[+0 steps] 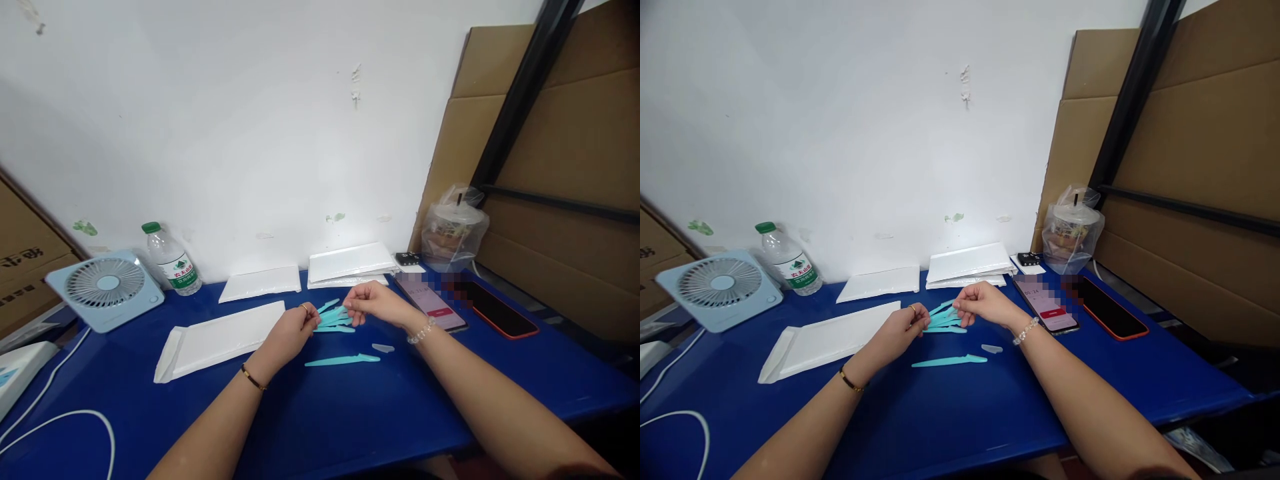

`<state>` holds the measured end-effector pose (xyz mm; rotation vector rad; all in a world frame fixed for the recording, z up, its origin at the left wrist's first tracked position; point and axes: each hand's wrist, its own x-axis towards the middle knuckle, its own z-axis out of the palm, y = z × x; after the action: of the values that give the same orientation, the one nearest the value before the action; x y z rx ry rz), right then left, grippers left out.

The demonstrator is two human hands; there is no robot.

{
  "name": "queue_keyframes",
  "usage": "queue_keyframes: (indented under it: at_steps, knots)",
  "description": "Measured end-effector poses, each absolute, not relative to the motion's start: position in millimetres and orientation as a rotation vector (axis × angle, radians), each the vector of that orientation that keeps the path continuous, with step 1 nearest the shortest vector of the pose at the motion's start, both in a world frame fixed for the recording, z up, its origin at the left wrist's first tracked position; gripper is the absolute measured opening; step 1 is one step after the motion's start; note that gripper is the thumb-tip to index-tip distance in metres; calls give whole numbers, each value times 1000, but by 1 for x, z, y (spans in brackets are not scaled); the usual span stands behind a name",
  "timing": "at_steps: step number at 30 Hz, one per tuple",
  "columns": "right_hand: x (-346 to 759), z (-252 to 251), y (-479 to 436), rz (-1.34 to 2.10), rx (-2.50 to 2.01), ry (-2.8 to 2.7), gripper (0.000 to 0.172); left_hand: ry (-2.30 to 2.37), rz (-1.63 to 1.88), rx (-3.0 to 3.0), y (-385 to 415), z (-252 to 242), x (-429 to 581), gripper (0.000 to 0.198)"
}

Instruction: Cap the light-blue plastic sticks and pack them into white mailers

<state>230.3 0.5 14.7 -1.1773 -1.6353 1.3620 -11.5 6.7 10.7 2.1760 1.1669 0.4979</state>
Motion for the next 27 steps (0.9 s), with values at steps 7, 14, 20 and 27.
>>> queue_keyframes:
  at_steps: [7, 14, 20, 27]
  knots:
    - [266, 26, -3, 1209, -1553, -2363, 28, 1421, 438, 2534, 20, 5, -13, 12]
    - [250, 22, -11, 959, -1549, -2504, 10, 1050, 321, 2485, -14, 12, -1, 31]
    - [248, 22, -12, 941, -1621, -2478, 14, 1019, 172, 2457, -22, 5, 6, 10]
    - [251, 19, -5, 945, -1510, -2312, 18, 1075, 397, 2136, -6, 9, -5, 18]
